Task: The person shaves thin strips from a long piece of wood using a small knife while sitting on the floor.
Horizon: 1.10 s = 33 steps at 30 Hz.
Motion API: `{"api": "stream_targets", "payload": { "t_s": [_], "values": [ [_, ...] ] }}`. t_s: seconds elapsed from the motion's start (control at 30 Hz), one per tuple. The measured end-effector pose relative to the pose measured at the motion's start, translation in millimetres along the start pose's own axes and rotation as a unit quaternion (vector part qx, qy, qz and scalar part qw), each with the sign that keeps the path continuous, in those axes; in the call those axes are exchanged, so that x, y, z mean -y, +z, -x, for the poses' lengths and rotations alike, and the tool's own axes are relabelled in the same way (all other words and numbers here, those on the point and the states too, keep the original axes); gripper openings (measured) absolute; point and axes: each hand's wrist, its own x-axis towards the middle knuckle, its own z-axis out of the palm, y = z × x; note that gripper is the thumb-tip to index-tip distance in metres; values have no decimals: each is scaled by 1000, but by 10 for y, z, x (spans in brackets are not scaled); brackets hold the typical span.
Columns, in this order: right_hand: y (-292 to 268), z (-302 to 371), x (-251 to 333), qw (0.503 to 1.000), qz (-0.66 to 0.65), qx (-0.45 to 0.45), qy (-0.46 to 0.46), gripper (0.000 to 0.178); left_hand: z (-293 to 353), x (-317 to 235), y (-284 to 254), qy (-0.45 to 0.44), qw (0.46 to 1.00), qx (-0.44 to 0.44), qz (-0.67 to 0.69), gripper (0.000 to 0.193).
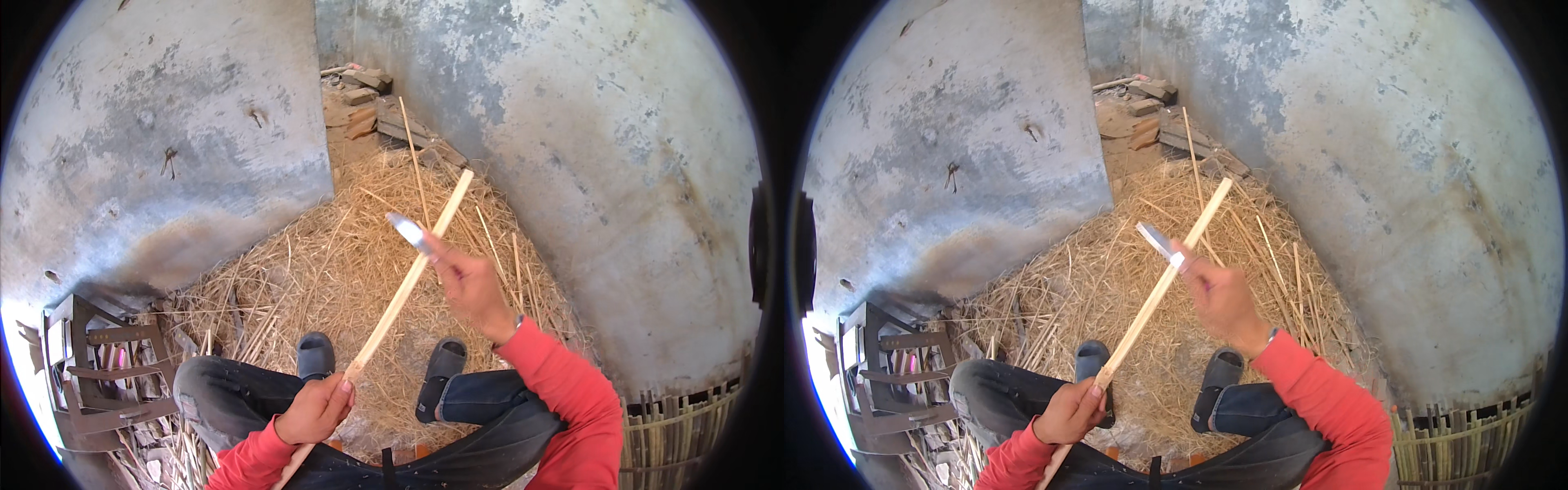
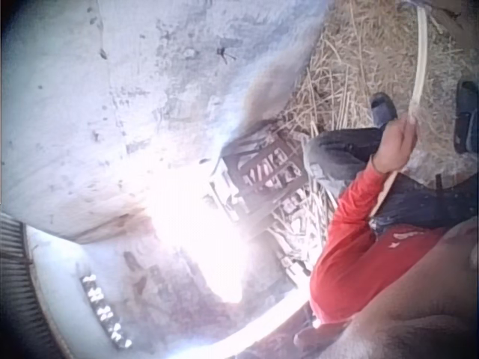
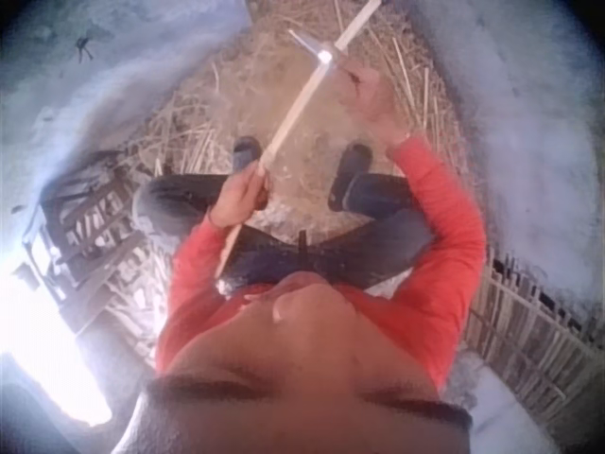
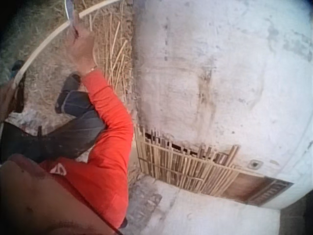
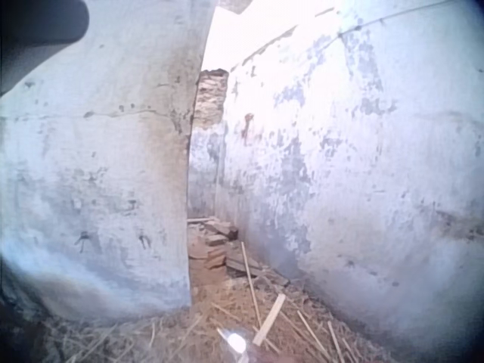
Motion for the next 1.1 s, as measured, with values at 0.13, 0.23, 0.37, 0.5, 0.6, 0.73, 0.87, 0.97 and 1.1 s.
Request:
{"api": "stream_targets", "payload": {
  "t_s": [0.13, 0.23, 0.37, 0.5, 0.6, 0.73, 0.87, 0.97, 1.1],
  "values": [
    [193, 134, 20, 998, -32, -31, -41, 35, 10, 14, 11, -31, 999, -4, 42, 36],
    [260, 201, 53, 998, -34, 14, -60, 35, -2, 23, 9, -22, 999, -20, 24, 36],
    [511, 517, 364, 984, -125, 91, -92, 32, -44, -10, 4, -17, 999, -30, 21, 35],
    [560, 632, 538, 976, -77, 184, -90, 30, -49, 68, -11, -12, 998, -40, 50, 34],
    [484, 506, 535, 978, -83, 126, -142, 33, -47, 26, -34, -13, 996, -35, 77, 34],
    [199, 11, 300, 986, -61, -76, -136, 36, -1, 114, -30, 4, 997, -20, 80, 34],
    [-437, -367, -47, 990, 53, -132, -26, 36, 13, 28, 2, 25, 999, -2, 26, 33],
    [-465, -390, -202, 981, 53, -185, -38, 37, -13, -40, 39, 49, 999, 9, -7, 32],
    [0, -91, -134, 998, -27, -43, -44, 38, -46, -97, 55, 42, 998, -28, -27, 32]
  ]
}}
